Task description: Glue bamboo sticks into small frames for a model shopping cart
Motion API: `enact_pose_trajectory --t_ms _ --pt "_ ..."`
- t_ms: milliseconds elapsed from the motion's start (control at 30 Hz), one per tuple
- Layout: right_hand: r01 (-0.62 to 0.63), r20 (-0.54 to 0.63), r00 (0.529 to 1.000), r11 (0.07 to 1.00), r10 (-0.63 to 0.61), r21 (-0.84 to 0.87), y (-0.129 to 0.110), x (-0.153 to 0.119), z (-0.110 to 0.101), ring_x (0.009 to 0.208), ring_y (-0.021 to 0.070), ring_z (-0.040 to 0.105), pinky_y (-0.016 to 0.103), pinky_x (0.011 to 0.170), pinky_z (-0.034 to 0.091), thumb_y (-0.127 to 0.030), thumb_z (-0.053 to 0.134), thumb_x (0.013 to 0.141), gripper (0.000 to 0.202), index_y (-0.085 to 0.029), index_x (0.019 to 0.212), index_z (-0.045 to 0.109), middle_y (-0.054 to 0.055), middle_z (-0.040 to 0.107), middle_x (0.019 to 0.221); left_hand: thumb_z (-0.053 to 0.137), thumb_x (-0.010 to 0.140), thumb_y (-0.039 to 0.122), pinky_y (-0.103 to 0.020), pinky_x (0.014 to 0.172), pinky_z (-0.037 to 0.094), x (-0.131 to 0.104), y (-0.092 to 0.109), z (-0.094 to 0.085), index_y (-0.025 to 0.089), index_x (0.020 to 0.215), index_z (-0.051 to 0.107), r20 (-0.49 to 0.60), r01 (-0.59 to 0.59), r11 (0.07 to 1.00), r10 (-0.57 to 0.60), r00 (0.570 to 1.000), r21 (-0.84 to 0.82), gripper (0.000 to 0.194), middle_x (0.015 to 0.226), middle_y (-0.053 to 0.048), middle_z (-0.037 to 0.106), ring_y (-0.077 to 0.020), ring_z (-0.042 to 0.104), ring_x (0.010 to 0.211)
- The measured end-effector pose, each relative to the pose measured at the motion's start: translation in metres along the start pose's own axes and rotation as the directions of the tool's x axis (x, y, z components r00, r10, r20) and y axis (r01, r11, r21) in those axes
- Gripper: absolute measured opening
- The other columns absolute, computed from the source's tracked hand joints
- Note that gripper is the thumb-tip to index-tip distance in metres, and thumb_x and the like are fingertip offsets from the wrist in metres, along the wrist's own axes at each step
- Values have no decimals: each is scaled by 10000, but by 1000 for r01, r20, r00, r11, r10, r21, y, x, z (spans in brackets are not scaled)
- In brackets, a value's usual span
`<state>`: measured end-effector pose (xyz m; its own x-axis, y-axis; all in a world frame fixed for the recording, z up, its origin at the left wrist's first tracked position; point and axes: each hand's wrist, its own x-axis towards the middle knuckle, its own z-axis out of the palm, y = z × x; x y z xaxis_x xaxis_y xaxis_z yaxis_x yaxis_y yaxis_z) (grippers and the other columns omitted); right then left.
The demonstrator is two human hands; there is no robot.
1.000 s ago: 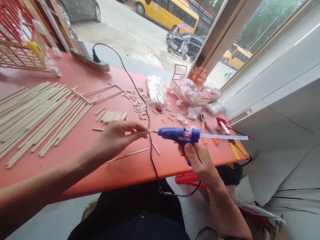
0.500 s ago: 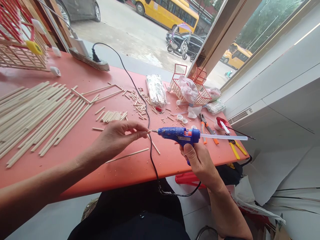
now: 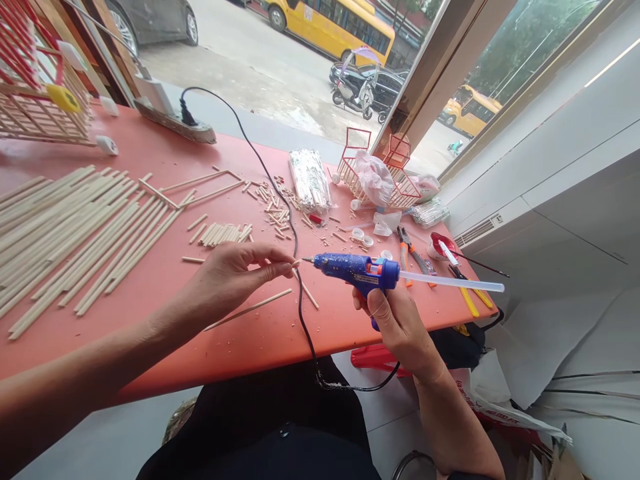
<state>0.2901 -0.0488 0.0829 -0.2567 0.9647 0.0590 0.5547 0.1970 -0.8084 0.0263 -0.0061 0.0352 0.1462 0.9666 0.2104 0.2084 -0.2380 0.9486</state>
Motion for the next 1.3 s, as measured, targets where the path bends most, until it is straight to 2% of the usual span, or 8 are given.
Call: enact_pose_trajectory --t_ms 200,367,633,800,967,1067,1167,1300 --pt "9 3 1000 1000 -9 -26 1 0 0 662 142 518 253 549 427 -690 430 1012 562 -186 841 609 54 599 789 717 835 297 -312 737 528 0 -1 1 215 808 806 -10 2 1000 -2 1000 -15 124 757 -14 813 -208 738 759" --pt "15 19 1000 999 -14 -46 2 1 1 654 143 515 261 546 426 -673 430 1021 553 -172 931 645 53 603 786 708 835 280 -305 730 532 0 1 0 212 806 805 -3 6 999 -6 1000 -33 122 759 -14 813 -207 737 762" --pt "56 22 998 995 -54 -85 2 3 1 634 144 523 272 547 435 -680 440 1015 567 -169 868 634 39 568 728 701 834 287 -308 724 526 0 0 0 210 798 803 -9 -3 1000 3 1000 -26 133 759 -17 815 -212 740 762" --pt "51 -23 998 992 -54 -112 5 1 -1 651 147 541 285 553 451 -677 437 1016 575 -158 968 681 83 639 859 684 854 300 -300 724 510 0 -2 0 210 799 801 -6 -8 1000 8 1000 1 158 753 -9 812 -199 735 745" --pt "70 -39 996 987 -76 -147 8 0 -2 661 152 549 285 558 442 -663 421 1030 573 -163 955 689 79 665 837 685 846 300 -291 717 511 0 -2 1 210 794 797 0 -13 1000 13 1000 -7 152 736 -8 806 -193 730 725" --pt "125 -29 991 978 -132 -167 11 -1 -1 688 162 575 299 605 475 -610 390 1059 528 -179 965 681 81 693 889 700 832 307 -289 718 517 0 -1 1 211 794 798 -3 -3 1000 3 1000 -21 143 738 -10 807 -195 732 731" --pt "227 5 972 940 -234 -256 15 -2 2 813 210 649 341 736 534 -521 409 1075 423 -200 1048 682 85 712 948 708 825 325 -299 728 519 0 -2 1 217 782 797 -5 -3 1000 3 1000 -19 146 738 -14 805 -202 732 739" --pt "451 58 878 780 -476 -434 21 4 9 1110 280 646 417 965 535 -366 507 1039 303 -208 1278 605 128 682 1173 719 812 358 -312 751 526 0 -1 -1 226 810 806 -38 23 1000 -23 999 -9 158 779 -23 815 -216 743 779"
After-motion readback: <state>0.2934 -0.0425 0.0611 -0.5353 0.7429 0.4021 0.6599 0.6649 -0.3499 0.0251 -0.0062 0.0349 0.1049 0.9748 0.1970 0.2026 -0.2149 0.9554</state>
